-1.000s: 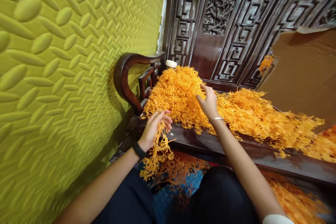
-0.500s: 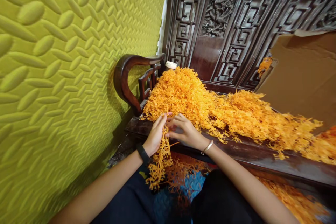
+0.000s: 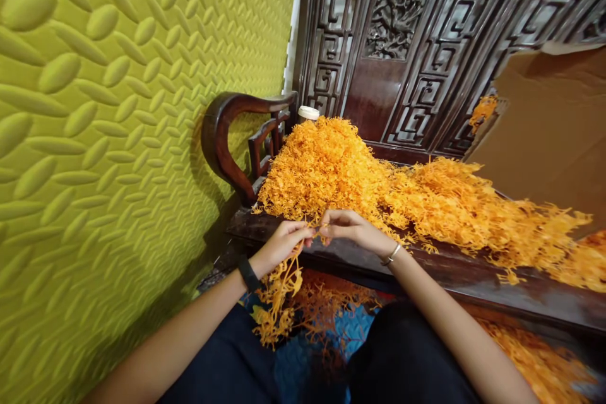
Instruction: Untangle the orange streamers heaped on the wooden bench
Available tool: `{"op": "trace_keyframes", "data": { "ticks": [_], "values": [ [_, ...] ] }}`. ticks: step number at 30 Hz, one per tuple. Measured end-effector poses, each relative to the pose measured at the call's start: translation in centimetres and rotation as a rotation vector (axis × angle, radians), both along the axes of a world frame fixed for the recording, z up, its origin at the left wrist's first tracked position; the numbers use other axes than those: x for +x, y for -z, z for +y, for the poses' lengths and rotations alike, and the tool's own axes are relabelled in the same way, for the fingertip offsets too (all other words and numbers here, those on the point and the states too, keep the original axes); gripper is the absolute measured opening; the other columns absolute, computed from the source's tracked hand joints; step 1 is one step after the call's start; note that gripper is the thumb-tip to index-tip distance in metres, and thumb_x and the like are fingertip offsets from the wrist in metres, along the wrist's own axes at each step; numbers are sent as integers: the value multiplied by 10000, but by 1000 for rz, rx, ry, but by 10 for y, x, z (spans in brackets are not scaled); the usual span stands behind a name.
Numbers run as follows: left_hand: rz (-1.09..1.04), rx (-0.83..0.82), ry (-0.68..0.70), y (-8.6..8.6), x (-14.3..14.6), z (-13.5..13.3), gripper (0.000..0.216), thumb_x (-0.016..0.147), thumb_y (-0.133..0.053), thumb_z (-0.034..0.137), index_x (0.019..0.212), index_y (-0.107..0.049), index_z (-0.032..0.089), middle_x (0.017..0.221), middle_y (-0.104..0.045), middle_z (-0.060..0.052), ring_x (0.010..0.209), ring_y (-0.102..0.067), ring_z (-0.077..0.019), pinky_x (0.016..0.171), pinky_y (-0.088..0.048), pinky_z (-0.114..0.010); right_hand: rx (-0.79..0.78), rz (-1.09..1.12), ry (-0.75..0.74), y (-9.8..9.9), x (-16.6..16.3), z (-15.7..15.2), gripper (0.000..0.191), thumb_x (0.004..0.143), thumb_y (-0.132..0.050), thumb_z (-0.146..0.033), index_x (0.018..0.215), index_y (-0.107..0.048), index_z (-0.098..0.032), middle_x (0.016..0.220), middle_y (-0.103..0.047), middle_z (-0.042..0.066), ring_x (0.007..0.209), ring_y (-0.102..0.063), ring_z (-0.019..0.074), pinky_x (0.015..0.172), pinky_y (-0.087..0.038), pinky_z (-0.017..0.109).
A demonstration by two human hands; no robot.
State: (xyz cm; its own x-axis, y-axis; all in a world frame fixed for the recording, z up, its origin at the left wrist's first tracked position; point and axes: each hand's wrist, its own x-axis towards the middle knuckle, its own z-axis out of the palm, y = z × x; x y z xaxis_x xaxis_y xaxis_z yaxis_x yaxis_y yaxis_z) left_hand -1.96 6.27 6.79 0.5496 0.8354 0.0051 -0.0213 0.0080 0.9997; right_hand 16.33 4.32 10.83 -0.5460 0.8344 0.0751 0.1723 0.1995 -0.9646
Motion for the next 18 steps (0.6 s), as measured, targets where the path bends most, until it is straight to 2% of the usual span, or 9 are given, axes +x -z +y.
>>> {"op": "trace_keyframes", "data": {
  "ticks": [6, 12, 18],
  "values": [
    [-85, -115, 177, -8, 1, -5, 280, 638, -578, 328, 449, -463, 157, 360, -418, 49, 323, -323, -44, 379, -237, -199, -82, 112, -174, 3, 1, -2, 123, 759, -523, -185, 648, -548, -138, 609, -604, -4, 601, -562, 109, 636, -430, 251],
    [-199, -217, 270, -11, -1, -8, 212, 573, -623, 269, 473, -487, 141, 351, -378, 78, 312, -261, -12, 368, -163, -182, -167, 269, -267, 12, -2, -1, 96, 721, -523, -126, 640, -575, -123, 598, -617, 3, 559, -552, 103, 625, -416, 256],
    [-234, -272, 382, -8, -10, -8, 315, 567, -651, 319, 425, -420, 160, 310, -307, 86, 278, -283, -27, 357, -196, -189, -293, 450, -358, 20, -17, -6, 95, 716, -550, -150, 626, -568, -125, 538, -571, -2, 493, -511, 101, 530, -384, 243]
  ]
}}
